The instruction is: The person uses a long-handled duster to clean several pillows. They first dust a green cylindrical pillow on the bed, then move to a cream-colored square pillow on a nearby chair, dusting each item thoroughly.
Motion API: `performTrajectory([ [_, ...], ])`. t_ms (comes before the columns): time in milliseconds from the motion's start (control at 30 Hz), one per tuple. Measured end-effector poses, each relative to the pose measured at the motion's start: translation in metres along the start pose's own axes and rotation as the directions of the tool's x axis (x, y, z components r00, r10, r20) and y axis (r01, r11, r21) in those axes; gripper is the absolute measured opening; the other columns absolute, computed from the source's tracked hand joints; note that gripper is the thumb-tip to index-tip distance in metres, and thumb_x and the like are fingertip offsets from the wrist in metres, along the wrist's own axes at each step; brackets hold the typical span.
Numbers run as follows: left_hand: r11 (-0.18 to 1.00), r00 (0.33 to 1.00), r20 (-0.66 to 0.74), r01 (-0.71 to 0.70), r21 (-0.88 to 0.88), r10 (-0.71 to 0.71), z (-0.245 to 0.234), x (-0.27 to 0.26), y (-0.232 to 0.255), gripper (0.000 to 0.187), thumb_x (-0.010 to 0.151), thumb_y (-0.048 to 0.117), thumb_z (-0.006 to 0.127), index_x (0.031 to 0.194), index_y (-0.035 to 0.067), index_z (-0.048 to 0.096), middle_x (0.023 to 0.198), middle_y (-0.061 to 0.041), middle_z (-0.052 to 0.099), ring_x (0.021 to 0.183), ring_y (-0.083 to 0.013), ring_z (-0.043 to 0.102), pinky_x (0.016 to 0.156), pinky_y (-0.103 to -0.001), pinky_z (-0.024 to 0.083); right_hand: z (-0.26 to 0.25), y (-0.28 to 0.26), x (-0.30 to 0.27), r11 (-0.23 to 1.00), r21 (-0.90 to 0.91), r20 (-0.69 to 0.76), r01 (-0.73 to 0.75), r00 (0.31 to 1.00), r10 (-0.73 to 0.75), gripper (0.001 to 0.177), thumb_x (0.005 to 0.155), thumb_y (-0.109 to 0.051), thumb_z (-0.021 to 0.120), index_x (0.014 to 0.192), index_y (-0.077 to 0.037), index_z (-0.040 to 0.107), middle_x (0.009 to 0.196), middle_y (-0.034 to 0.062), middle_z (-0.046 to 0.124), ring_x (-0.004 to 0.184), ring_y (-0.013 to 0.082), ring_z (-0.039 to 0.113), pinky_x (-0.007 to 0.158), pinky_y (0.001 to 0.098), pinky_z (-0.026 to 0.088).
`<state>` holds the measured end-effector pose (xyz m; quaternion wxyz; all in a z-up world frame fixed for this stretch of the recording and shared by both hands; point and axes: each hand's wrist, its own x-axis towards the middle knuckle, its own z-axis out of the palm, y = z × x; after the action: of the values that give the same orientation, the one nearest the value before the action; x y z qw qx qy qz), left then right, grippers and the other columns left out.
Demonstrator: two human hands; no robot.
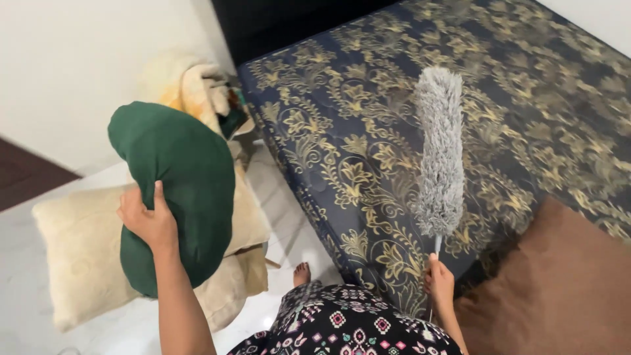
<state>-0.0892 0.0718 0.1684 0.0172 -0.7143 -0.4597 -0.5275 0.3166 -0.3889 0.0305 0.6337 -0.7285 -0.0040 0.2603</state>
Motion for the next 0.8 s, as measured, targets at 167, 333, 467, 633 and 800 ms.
performTrajectory([
  [167, 0.937, 0.995, 0.096, 0.040, -0.346, -0.007, 0.017, 0.018, 0.082, 0.038, 0.115, 0.018, 0.064, 0.088, 0.002, 0.043, 0.083, -0.008, 0.041, 0.079, -0.0234, 0.041, 0.074, -0.039, 0.036, -0.025, 0.017, -0.013, 0.999, -0.021, -0.103, 0.040, 0.994, -0.042, 0.052, 0.104, -0.042, 0.051, 0.064, -0.014, 0.035, 0.049, -0.0017, 0.026, 0.039, 0.0093, 0.024, 0.036, 0.0268, 0.017],
  [333, 0.833, 0.952, 0.289, 0.080, -0.547, 0.098, 0.065, 0.035, 0.158, 0.042, 0.111, 0.018, 0.066, 0.081, 0.004, 0.039, 0.079, -0.005, 0.036, 0.075, -0.0206, 0.038, 0.072, -0.037, 0.034, -0.032, -0.006, -0.061, 1.000, -0.020, -0.315, 0.005, 0.949, -0.011, 0.051, 0.103, -0.041, 0.053, 0.064, -0.014, 0.033, 0.048, -0.0008, 0.026, 0.036, 0.0116, 0.024, 0.032, 0.0292, 0.018],
  [467, 0.664, 0.851, 0.434, 0.144, -0.733, 0.295, 0.114, 0.059, 0.213, 0.032, 0.109, 0.030, 0.058, 0.093, 0.003, 0.051, 0.083, -0.003, 0.045, 0.079, -0.0185, 0.045, 0.075, -0.033, 0.036, -0.059, 0.040, -0.075, 0.978, -0.188, -0.515, 0.087, 0.839, -0.174, 0.047, 0.105, -0.039, 0.054, 0.068, -0.016, 0.037, 0.061, -0.0039, 0.032, 0.057, 0.0098, 0.033, 0.051, 0.0301, 0.031],
  [633, 0.385, 0.670, 0.332, 0.074, -0.920, 0.664, 0.193, 0.075, 0.289, 0.039, 0.103, 0.034, 0.058, 0.106, -0.005, 0.062, 0.098, -0.012, 0.058, 0.084, -0.0266, 0.056, 0.076, -0.036, 0.042, -0.028, 0.045, -0.144, 0.970, -0.237, -0.787, 0.052, 0.575, -0.223, 0.044, 0.105, -0.034, 0.057, 0.071, -0.015, 0.038, 0.070, -0.0045, 0.033, 0.070, 0.0096, 0.034, 0.066, 0.0286, 0.033],
  [800, -0.188, 0.516, 0.007, 0.324, -0.927, 0.856, 0.262, 0.079, 0.372, 0.032, 0.097, 0.023, 0.062, 0.088, -0.007, 0.056, 0.086, -0.017, 0.055, 0.088, -0.0392, 0.055, 0.081, -0.046, 0.045, 0.079, 0.028, -0.198, 0.993, -0.069, -0.970, 0.097, 0.225, -0.090, 0.042, 0.108, -0.032, 0.053, 0.072, -0.012, 0.049, 0.058, 0.0015, 0.047, 0.051, 0.0097, 0.041, 0.050, 0.0252, 0.034],
])
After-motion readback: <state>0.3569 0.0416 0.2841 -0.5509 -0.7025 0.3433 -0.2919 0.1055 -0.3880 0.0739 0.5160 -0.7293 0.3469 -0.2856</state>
